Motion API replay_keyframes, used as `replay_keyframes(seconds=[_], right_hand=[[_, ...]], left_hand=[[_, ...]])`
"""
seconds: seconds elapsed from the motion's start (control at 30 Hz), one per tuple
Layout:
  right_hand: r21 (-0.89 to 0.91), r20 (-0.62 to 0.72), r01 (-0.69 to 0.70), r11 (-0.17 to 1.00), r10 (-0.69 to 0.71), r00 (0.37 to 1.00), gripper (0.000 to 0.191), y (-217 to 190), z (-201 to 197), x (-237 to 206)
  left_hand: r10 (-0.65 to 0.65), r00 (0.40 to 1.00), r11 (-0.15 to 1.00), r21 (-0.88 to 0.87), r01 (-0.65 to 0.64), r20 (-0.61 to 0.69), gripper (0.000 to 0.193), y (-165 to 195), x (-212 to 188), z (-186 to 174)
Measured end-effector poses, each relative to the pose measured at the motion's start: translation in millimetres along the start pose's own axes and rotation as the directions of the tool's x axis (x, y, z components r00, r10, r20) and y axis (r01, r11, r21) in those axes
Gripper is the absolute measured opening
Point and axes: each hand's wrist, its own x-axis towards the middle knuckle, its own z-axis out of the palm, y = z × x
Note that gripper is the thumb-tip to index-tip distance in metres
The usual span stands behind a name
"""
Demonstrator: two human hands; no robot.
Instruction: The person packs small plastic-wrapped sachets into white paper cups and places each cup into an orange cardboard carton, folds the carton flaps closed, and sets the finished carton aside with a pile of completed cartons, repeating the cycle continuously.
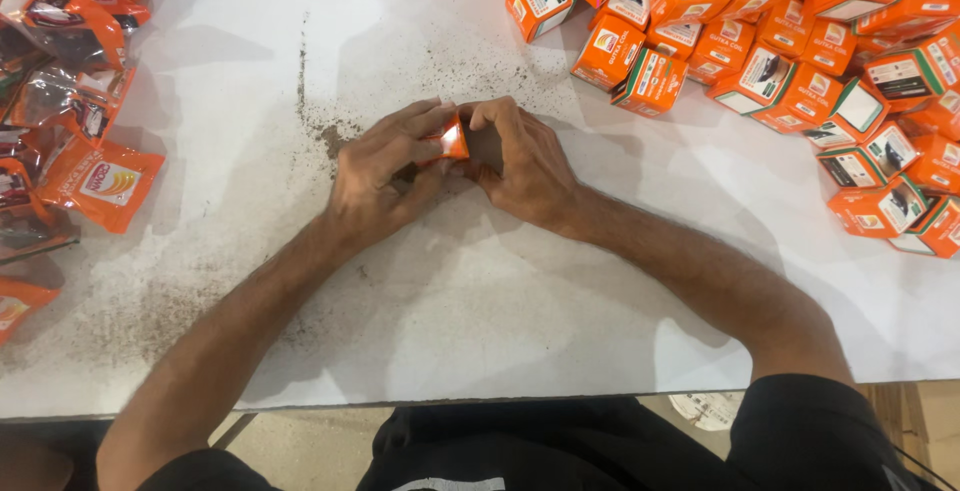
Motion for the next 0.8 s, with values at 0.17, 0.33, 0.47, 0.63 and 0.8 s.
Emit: replay_keyframes(seconds=[0.17,0.33,0.47,0.63,0.8], right_hand=[[-0.041,0.011,-0.003,0.999,0.003,1.0,0.058,0,-3,-1],[-0.023,-0.004,0.012,1.0,-0.012,1.0,0.059,-1,-2,2],[-0.126,-0.003,0.094,0.987,-0.095,0.995,0.066,1,-4,-7],[-0.518,0.066,0.121,0.847,-0.101,0.993,0.07,18,-43,-10],[-0.482,0.082,-0.046,0.875,0.097,0.992,0.083,33,-60,-22]], left_hand=[[0.035,0.999,0.996,0.085,-0.032,-0.03,0.017,14,6,4],[0.098,0.993,0.944,0.309,-0.113,0.064,0.011,9,-1,1],[-0.131,0.991,0.981,0.144,0.127,0.018,0.021,-29,4,24],[-0.155,0.964,0.984,0.056,0.171,-0.215,0.065,-78,106,84],[-0.111,0.957,0.977,0.145,0.154,-0.269,0.095,-69,163,176]])
